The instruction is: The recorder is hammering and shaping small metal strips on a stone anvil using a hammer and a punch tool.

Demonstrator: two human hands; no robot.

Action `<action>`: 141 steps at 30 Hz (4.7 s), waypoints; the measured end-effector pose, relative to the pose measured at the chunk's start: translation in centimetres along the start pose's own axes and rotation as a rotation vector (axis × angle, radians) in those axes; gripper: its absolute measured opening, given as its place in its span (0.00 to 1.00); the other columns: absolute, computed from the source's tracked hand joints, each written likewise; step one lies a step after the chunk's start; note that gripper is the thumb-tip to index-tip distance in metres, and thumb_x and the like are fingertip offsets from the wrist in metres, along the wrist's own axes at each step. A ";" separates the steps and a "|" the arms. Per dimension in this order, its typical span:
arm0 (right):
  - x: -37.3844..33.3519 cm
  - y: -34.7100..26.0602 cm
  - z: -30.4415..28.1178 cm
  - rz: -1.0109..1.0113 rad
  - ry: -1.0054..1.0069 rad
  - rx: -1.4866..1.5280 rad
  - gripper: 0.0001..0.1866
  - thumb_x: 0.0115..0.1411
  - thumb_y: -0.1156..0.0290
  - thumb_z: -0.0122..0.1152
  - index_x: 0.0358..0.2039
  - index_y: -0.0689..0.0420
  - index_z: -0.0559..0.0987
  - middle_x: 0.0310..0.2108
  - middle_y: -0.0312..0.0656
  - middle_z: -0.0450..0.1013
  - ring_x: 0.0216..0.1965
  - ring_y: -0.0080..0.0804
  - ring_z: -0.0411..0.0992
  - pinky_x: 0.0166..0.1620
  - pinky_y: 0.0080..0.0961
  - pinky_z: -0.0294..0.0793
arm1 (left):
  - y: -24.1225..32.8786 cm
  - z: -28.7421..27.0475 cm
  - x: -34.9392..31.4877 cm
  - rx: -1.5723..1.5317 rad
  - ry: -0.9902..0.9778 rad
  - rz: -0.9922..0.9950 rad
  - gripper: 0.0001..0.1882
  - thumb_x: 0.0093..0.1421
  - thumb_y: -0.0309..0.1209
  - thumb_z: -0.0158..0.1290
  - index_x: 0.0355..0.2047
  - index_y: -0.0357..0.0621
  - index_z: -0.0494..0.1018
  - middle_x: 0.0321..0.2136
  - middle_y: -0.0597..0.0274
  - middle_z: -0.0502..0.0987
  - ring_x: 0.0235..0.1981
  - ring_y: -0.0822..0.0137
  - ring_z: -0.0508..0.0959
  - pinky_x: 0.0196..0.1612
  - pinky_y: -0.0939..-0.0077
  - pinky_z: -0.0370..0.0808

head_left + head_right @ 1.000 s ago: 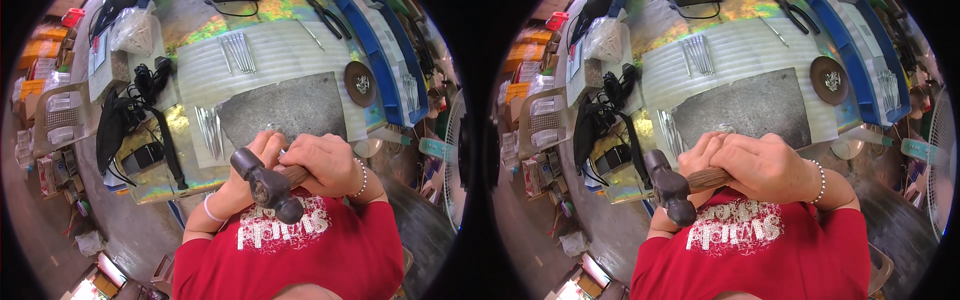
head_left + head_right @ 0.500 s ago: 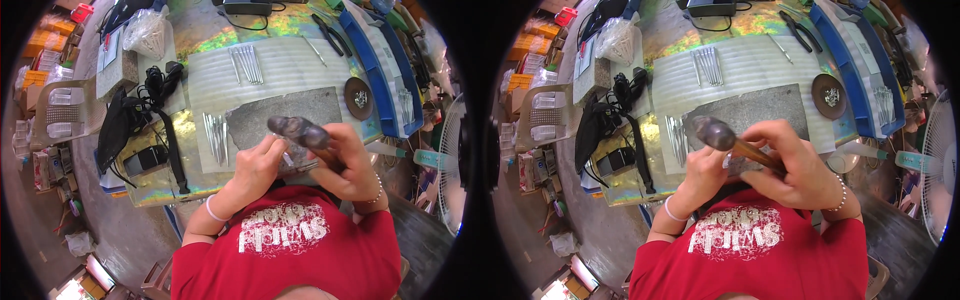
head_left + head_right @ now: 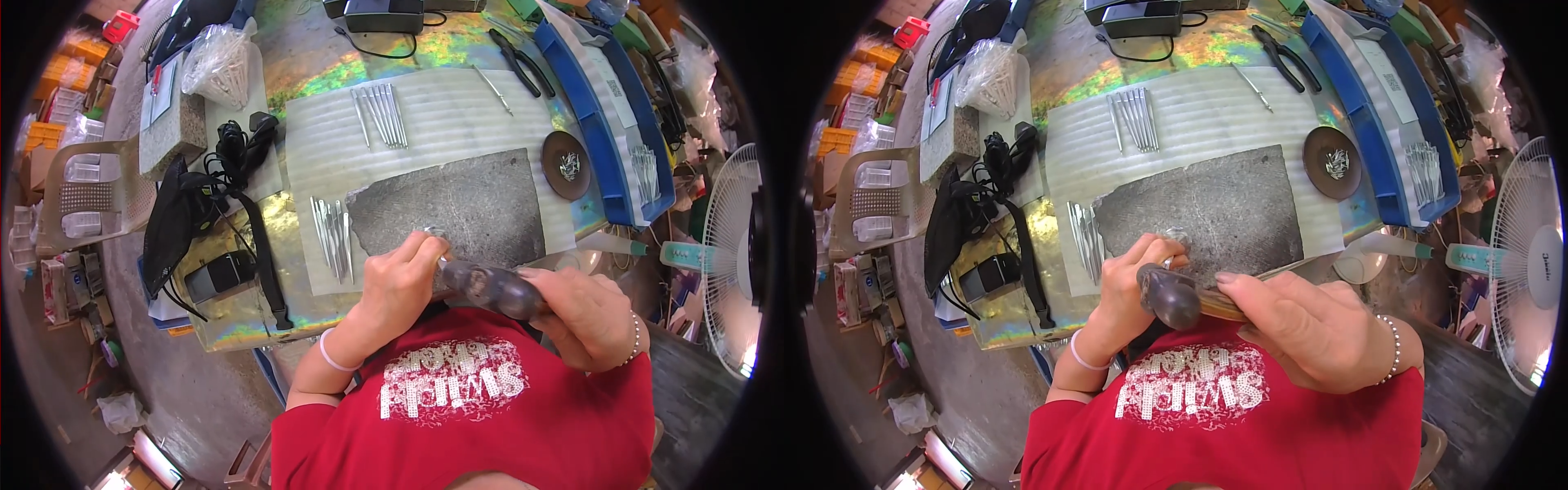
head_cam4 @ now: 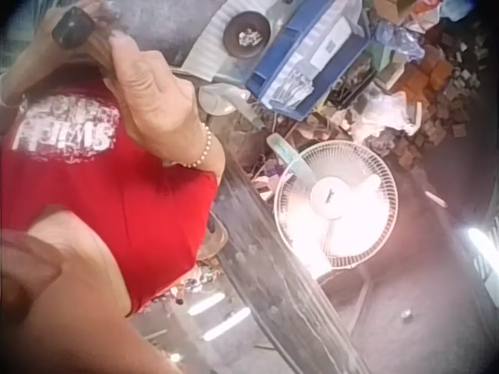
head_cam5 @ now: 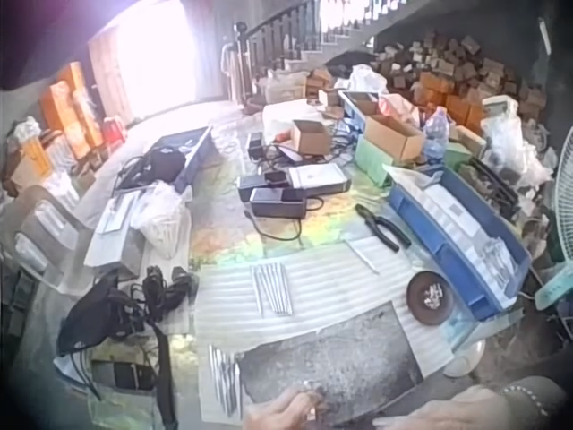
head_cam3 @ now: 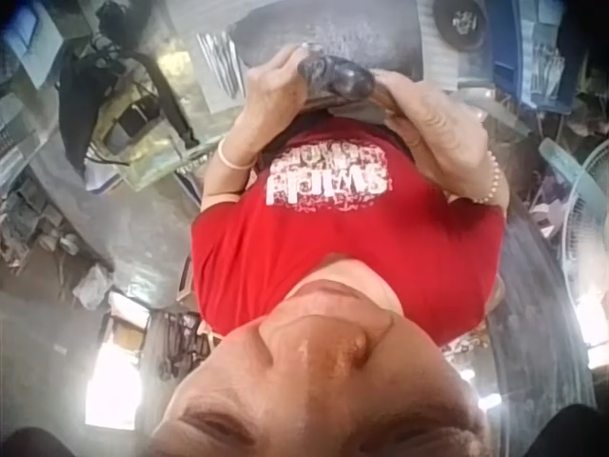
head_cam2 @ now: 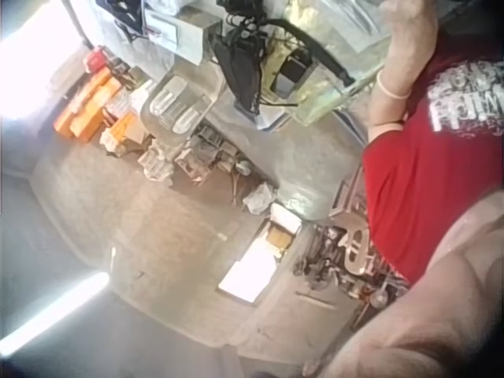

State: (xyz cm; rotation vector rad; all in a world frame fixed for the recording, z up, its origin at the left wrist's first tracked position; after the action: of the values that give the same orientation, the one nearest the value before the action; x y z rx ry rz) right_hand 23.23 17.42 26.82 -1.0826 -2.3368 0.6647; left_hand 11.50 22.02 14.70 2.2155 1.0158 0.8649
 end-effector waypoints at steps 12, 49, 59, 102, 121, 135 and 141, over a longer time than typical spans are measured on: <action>0.2 -0.2 0.3 -0.011 0.020 -0.083 0.25 0.45 0.83 0.61 0.46 0.73 0.70 0.28 0.49 0.73 0.23 0.34 0.73 0.22 0.22 0.72 | -0.3 0.2 -0.2 0.018 -0.028 -0.006 0.11 0.44 0.18 0.58 0.29 0.42 0.72 0.26 0.63 0.75 0.22 0.63 0.78 0.21 0.74 0.73; -2.7 12.5 5.6 0.504 0.091 -0.384 0.27 0.51 0.77 0.58 0.53 0.57 0.67 0.35 0.47 0.67 0.32 0.47 0.70 0.33 0.37 0.71 | -4.0 0.0 0.2 -1.580 0.057 -0.610 0.09 0.66 0.31 0.45 0.36 0.36 0.67 0.33 0.48 0.76 0.22 0.68 0.79 0.25 0.83 0.77; 5.6 27.5 -0.7 0.482 0.211 -0.417 0.15 0.55 0.73 0.53 0.44 0.62 0.71 0.30 0.52 0.72 0.33 0.48 0.73 0.37 0.36 0.71 | -2.5 -0.3 -0.2 -1.198 -0.031 -0.623 0.13 0.61 0.20 0.48 0.46 0.38 0.61 0.28 0.56 0.77 0.23 0.73 0.77 0.27 0.83 0.74; -0.7 7.3 7.1 0.498 0.236 0.917 0.07 0.58 0.77 0.57 0.37 0.65 0.75 0.25 0.38 0.75 0.25 0.18 0.73 0.28 0.15 0.71 | 0.1 0.6 -2.1 -1.065 -0.065 -0.381 0.12 0.65 0.24 0.45 0.47 0.32 0.68 0.32 0.59 0.76 0.31 0.75 0.76 0.37 0.82 0.74; 0.0 6.1 4.8 0.239 0.399 0.466 0.06 0.55 0.78 0.61 0.33 0.63 0.75 0.22 0.41 0.72 0.21 0.27 0.72 0.25 0.19 0.68 | 0.7 0.8 -2.0 -0.969 -0.040 -0.362 0.06 0.60 0.18 0.50 0.39 0.32 0.70 0.32 0.59 0.78 0.32 0.77 0.76 0.34 0.85 0.73; -0.2 6.0 4.6 0.220 0.423 0.464 0.06 0.50 0.77 0.65 0.29 0.62 0.76 0.20 0.42 0.72 0.18 0.32 0.73 0.20 0.22 0.69 | 1.1 1.0 -1.9 -0.835 -0.126 -0.312 0.07 0.59 0.21 0.54 0.37 0.36 0.71 0.25 0.58 0.79 0.27 0.77 0.78 0.28 0.84 0.73; -0.5 7.4 6.5 0.430 0.344 0.739 0.05 0.54 0.78 0.63 0.26 0.63 0.74 0.17 0.37 0.73 0.18 0.18 0.73 0.19 0.16 0.69 | 1.1 1.7 -2.1 -0.967 -0.201 -0.384 0.05 0.60 0.21 0.53 0.36 0.35 0.69 0.27 0.57 0.80 0.29 0.78 0.79 0.30 0.83 0.74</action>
State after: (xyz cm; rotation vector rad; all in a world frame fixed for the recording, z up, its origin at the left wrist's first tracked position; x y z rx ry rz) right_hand 23.76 19.83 17.26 -1.2043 -1.3772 1.2519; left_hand 12.19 19.36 13.70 1.2112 0.6704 0.7151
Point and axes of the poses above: each hand's wrist, its own x-axis towards the middle knuckle, its own z-axis out of the palm, y = z × x, the point moved 9 cm from there along x, towards the middle knuckle
